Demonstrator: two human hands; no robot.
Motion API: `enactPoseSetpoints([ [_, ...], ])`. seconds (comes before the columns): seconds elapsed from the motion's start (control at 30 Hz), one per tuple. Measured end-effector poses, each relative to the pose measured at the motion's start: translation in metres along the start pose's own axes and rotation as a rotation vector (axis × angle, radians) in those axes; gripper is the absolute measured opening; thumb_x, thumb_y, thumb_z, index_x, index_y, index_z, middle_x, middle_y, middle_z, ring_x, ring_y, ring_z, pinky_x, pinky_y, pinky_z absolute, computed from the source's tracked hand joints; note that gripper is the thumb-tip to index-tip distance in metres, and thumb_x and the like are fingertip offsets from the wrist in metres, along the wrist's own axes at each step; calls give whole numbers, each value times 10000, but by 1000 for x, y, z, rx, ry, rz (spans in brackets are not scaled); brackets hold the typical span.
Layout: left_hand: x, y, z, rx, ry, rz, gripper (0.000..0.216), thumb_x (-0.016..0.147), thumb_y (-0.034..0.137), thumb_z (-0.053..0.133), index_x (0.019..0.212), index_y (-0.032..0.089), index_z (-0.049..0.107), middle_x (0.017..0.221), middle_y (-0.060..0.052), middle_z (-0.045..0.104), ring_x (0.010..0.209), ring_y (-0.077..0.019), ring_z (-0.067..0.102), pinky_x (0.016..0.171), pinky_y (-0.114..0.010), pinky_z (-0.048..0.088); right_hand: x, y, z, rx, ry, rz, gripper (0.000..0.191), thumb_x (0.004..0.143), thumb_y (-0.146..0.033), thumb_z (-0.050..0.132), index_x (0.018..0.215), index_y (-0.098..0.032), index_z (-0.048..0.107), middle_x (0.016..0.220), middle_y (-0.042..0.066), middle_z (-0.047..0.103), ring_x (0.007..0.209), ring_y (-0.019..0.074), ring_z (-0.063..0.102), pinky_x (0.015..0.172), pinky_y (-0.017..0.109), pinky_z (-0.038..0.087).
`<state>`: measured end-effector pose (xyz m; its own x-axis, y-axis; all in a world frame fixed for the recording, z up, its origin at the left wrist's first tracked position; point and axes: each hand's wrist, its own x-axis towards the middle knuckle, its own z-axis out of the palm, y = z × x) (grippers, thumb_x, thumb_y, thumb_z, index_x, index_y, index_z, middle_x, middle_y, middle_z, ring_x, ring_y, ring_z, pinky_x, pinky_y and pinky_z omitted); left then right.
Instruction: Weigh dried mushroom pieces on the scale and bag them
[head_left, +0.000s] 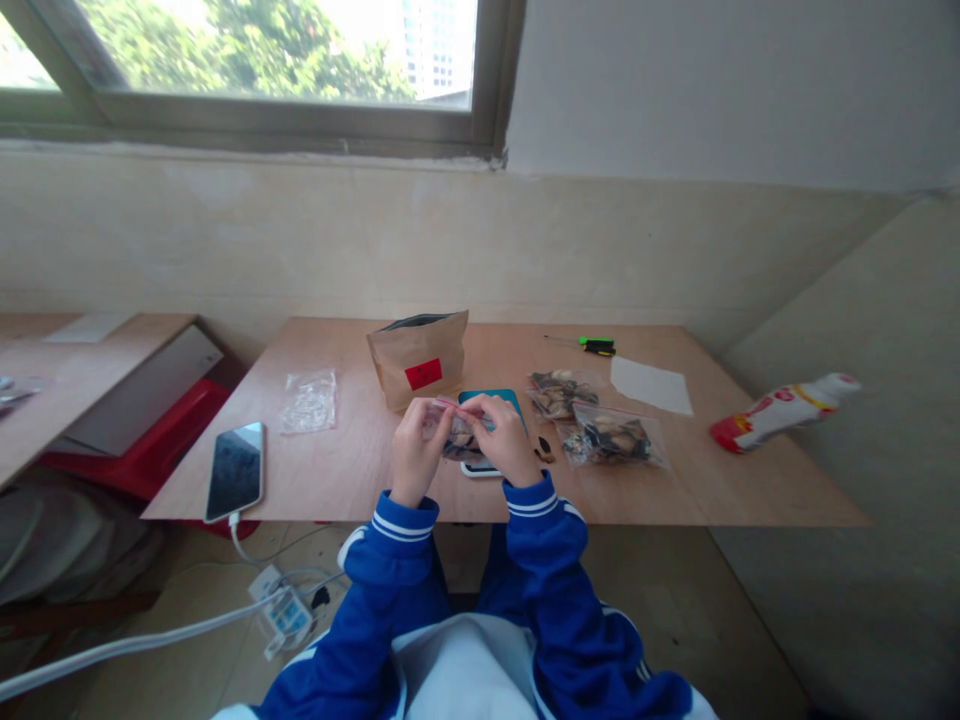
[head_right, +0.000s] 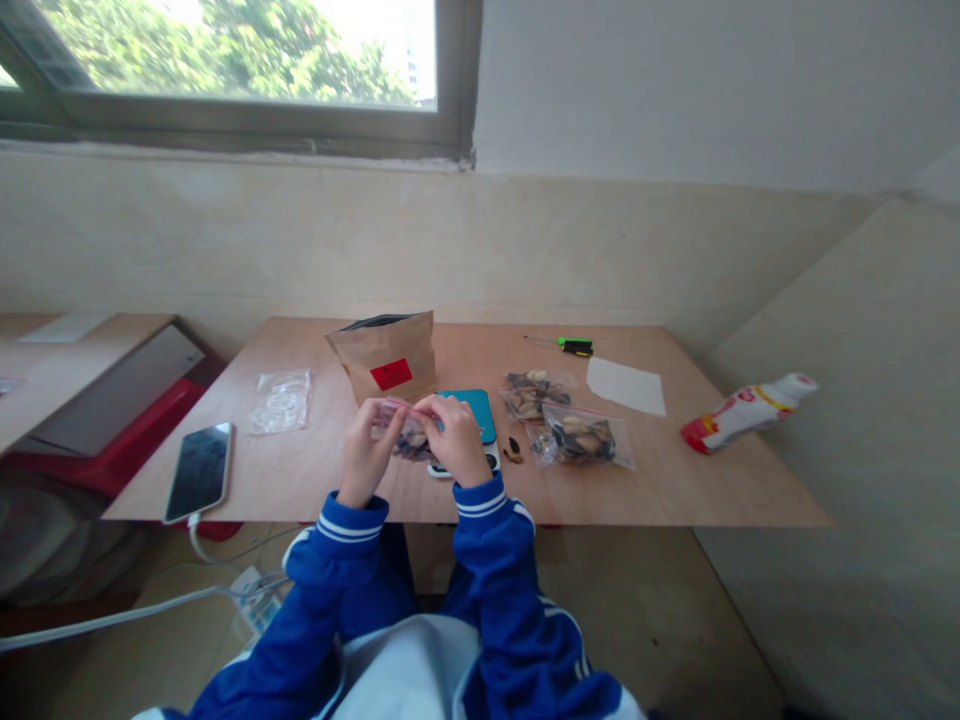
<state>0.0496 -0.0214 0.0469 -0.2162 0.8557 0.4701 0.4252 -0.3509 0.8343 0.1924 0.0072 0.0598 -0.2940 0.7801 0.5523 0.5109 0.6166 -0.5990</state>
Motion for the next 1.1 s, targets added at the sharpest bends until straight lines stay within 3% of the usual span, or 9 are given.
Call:
enactPoseSetpoints([
  [0.13, 3, -8, -7, -22, 40, -62, 198, 879, 391, 584, 884, 195, 602, 805, 1, 646, 751, -135, 622, 701, -251, 476, 0, 7, 1, 64, -88, 26, 123, 904, -296, 600, 995, -246, 667, 970, 17, 737, 887, 202, 651, 799, 317, 433],
  [0.3, 4, -11, -18, -74, 18, -80, 221, 871, 410, 590, 870, 190, 614, 787, -2, 656, 764, -147, 632, 718, -259, 480, -1, 7, -1, -19, -3, 59, 87, 877, -220, 631, 810, -223, 686, 818, 17, 734, 793, 202, 647, 743, 307, 427],
  [0.5, 1, -6, -22, -144, -87, -35, 201, 848, 374, 634, 929, 191, 653, 906, -31, 679, 825, -157, 645, 734, -265, 501, -2, 2, -3, -43, 47, 46, 170, 849, -103, 603, 758, -222, 684, 761, 6, 718, 758, 195, 619, 748, 313, 417],
  [0.63, 2, -5, -19, -148, -82, 15, 159, 843, 344, 647, 868, 190, 682, 879, -27, 668, 808, -144, 636, 712, -251, 502, -4, 0, -2, -98, 41, 50, 248, 825, -35, 559, 759, -234, 693, 746, -7, 723, 701, 188, 587, 772, 327, 401],
  [0.77, 2, -6, -19, -142, -59, -3, 155, 842, 341, 649, 874, 193, 684, 856, -19, 675, 794, -140, 637, 706, -250, 501, -4, -4, -4, -115, 4, 50, 155, 860, -124, 582, 798, -225, 682, 769, 9, 715, 761, 206, 599, 776, 342, 392],
  [0.83, 2, -5, -20, -132, -43, -6, 163, 840, 349, 651, 873, 194, 685, 847, -20, 678, 792, -145, 639, 708, -257, 504, -4, -8, -7, -80, -22, 39, 89, 873, -197, 602, 922, -224, 672, 858, 17, 724, 849, 217, 614, 815, 352, 393],
  [0.93, 2, -5, -23, -116, -28, 3, 172, 837, 357, 651, 873, 193, 687, 843, -24, 681, 789, -152, 644, 709, -268, 511, -3, -13, -11, -2, -25, 29, 280, 860, -244, 631, 1137, -224, 597, 1009, 21, 720, 979, 220, 609, 899, 363, 387],
  [1.0, 2, -5, -25, -111, -24, 14, 170, 837, 353, 652, 881, 193, 689, 851, -26, 685, 798, -155, 648, 719, -272, 514, -2, -16, -11, 8, -3, 17, 270, 853, -255, 640, 1118, -221, 600, 1038, 26, 711, 1012, 222, 599, 919, 365, 383],
  [1.1, 2, -6, -25, -96, -40, 45, 155, 838, 344, 651, 874, 199, 693, 864, -26, 687, 818, -157, 646, 736, -274, 512, -2, -16, -9, -6, 18, -19, 101, 870, -254, 622, 964, -222, 641, 1012, 25, 709, 999, 218, 593, 911, 361, 385],
])
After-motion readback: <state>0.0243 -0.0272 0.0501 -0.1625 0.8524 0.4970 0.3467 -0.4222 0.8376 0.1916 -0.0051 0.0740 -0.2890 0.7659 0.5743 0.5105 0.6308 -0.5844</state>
